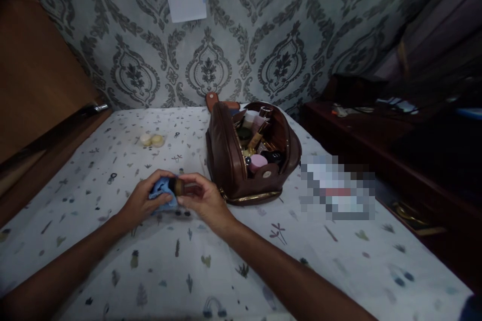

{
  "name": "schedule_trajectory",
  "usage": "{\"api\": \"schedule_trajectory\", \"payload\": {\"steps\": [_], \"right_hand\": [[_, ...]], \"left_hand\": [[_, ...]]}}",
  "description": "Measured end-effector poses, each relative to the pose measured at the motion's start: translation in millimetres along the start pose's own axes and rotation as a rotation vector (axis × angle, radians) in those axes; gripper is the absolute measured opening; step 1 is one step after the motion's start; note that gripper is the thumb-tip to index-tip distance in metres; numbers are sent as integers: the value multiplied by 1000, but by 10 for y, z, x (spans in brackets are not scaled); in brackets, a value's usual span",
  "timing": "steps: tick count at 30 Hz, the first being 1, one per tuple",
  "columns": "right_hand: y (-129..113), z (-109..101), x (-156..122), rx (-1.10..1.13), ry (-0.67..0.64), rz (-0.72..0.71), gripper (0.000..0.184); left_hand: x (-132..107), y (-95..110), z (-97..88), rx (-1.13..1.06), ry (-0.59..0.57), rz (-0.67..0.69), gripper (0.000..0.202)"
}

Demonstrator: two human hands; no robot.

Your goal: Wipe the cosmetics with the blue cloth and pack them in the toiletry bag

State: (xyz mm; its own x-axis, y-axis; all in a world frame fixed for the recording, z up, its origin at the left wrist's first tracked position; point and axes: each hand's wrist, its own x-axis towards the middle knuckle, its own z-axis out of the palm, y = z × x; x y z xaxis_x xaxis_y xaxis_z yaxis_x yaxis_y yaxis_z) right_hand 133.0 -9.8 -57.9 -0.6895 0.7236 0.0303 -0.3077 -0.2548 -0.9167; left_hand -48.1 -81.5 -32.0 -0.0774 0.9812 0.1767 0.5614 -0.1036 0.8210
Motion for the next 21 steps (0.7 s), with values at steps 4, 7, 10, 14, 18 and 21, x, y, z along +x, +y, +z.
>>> {"api": "schedule_trajectory", "payload": {"steps": [4, 7, 10, 14, 18, 21], "right_hand": [[-28, 5, -16, -42, -17, 1, 45], [-37, 7, -14, -57, -2, -34, 44], [-49, 8, -8, -61, 17, -65, 43], [-77, 13, -10, -71, 40, -62, 40], [-85, 16, -15, -75, 65, -29, 38], [-77, 16, -12, -68, 67, -30, 40]], "left_hand": [[2, -4, -12, -13, -24, -2, 42], [-9, -30, -2, -45, -37, 2, 48], [-28, -42, 25, -77, -46, 28, 63], [-49, -20, 50, -29, -49, 95, 56], [-50, -3, 40, -8, -98, 72, 43], [-49, -12, 27, -17, -116, 62, 37]]}}
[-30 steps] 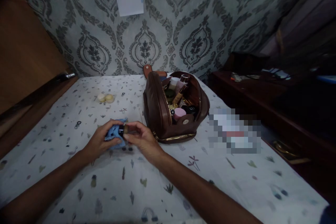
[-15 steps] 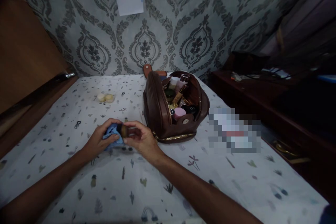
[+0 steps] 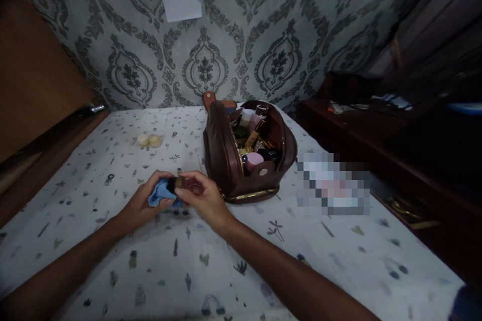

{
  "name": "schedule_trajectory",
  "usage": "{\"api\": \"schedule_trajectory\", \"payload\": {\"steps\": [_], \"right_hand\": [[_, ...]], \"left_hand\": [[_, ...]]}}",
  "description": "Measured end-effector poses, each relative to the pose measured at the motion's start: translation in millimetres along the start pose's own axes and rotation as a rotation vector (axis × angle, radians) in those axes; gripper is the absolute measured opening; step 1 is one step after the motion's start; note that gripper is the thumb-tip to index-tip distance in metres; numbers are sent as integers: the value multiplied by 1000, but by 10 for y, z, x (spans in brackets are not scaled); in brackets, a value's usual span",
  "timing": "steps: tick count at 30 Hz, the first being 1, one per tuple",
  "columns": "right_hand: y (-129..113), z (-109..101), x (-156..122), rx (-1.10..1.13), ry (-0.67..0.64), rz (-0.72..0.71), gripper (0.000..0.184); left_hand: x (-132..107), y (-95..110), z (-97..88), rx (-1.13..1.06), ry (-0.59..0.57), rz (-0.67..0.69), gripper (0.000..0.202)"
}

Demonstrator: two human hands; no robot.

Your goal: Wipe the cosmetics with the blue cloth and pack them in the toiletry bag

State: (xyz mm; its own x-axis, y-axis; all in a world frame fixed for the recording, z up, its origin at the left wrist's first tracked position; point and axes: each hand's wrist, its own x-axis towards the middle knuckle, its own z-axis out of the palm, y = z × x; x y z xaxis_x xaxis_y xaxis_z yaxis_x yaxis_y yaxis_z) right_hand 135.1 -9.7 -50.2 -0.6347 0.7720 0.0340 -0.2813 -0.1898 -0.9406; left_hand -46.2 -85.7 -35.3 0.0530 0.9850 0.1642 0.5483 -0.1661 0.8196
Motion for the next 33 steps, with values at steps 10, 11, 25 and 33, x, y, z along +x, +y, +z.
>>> {"api": "schedule_trajectory", "payload": {"steps": [10, 11, 25, 33], "right_hand": [[50, -16, 0, -8, -37, 130, 47], [53, -15, -2, -1, -41, 143, 49], [51, -27, 6, 9, -109, 261, 56], [11, 22, -7, 147, -56, 145, 54]], "left_hand": [[12, -34, 34, 49, 14, 236, 39], [10, -27, 36, 44, 10, 230, 40], [16, -76, 16, 94, 48, 357, 36], [24, -62, 37, 38, 40, 320, 38]]}}
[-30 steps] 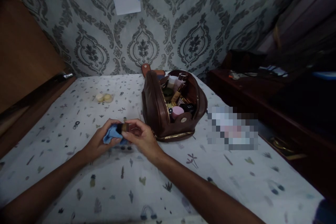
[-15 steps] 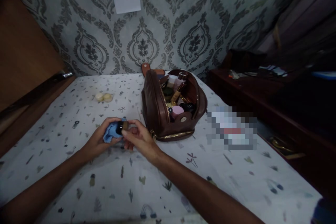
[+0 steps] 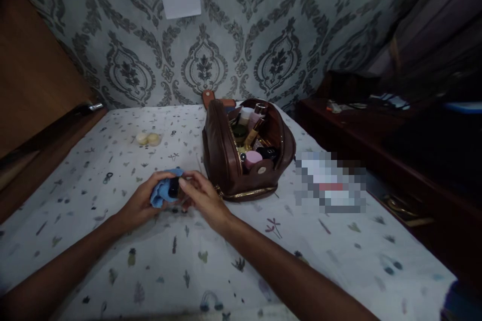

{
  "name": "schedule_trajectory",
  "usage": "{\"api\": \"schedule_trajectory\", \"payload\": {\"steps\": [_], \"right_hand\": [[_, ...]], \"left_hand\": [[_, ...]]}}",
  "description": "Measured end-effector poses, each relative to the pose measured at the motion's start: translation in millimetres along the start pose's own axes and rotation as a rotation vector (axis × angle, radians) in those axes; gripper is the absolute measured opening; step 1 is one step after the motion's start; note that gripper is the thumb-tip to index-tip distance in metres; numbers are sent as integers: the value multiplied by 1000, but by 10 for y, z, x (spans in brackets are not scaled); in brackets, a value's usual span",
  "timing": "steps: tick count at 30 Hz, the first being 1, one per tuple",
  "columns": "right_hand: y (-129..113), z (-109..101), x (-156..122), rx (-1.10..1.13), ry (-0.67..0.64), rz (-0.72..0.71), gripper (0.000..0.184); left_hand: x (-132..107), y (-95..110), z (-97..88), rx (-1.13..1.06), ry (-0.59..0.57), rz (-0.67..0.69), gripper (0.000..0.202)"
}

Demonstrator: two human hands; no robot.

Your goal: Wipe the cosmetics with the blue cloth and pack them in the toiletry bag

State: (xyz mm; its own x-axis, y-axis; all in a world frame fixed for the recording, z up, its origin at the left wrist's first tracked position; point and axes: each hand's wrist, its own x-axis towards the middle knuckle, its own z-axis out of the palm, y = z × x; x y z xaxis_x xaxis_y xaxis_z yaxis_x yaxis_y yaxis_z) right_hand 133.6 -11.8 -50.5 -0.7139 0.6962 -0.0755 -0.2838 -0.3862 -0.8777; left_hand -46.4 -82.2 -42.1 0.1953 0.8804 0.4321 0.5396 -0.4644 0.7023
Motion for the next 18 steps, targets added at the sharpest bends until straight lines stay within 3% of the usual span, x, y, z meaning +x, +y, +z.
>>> {"api": "schedule_trajectory", "payload": {"steps": [8, 14, 18], "right_hand": [[-3, -50, 14, -89, -32, 41, 50], [-10, -19, 20, -50, -12, 59, 54], [-23, 5, 5, -3, 38, -47, 50]], "left_hand": [[-33, -47, 4, 130, -16, 127, 40], [-34, -25, 6, 78, -10, 39, 41], [-25, 51, -8, 4, 22, -186, 50]]}}
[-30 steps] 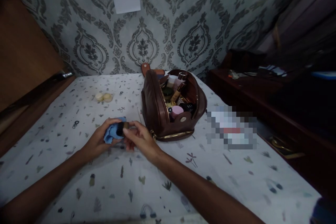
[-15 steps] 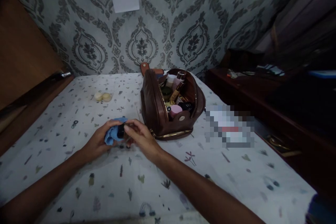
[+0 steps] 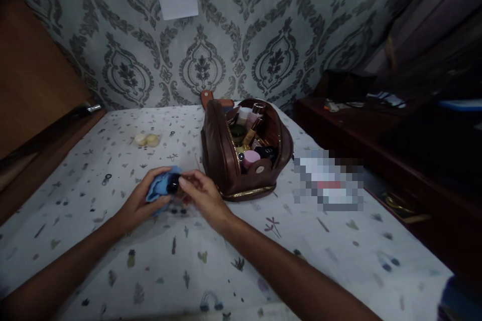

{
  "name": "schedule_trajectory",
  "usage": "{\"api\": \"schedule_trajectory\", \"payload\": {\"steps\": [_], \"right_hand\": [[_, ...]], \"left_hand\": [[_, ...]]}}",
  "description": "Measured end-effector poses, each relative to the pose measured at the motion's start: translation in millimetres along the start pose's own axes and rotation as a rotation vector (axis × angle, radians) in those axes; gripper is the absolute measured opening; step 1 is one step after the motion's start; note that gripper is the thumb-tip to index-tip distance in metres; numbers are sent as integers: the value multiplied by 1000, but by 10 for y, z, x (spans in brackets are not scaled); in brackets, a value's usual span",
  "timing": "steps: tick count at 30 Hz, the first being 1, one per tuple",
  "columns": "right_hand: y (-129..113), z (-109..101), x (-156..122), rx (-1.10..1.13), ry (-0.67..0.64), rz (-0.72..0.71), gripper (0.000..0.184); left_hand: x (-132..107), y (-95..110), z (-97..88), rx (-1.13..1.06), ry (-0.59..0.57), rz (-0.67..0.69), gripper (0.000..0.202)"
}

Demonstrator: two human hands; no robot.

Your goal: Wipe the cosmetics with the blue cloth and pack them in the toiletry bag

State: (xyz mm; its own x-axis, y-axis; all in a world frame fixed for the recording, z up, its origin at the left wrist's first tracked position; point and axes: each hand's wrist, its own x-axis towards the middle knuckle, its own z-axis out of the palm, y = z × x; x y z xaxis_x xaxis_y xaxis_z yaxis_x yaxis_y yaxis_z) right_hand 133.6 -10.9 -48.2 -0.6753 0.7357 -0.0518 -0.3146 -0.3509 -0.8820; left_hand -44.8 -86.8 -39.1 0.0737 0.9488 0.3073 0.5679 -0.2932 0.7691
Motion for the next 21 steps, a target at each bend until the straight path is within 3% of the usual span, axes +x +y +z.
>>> {"api": "schedule_trajectory", "payload": {"steps": [8, 18, 21], "right_hand": [[144, -27, 10, -175, -94, -126, 45], [134, 0, -24, -249, -38, -200, 43], [116, -1, -29, -236, -53, -187, 45]], "left_hand": [[-32, -59, 50, 126, -32, 76, 45], [19, 32, 1, 27, 8, -228, 62], [42, 63, -3, -49, 5, -268, 57]]}}
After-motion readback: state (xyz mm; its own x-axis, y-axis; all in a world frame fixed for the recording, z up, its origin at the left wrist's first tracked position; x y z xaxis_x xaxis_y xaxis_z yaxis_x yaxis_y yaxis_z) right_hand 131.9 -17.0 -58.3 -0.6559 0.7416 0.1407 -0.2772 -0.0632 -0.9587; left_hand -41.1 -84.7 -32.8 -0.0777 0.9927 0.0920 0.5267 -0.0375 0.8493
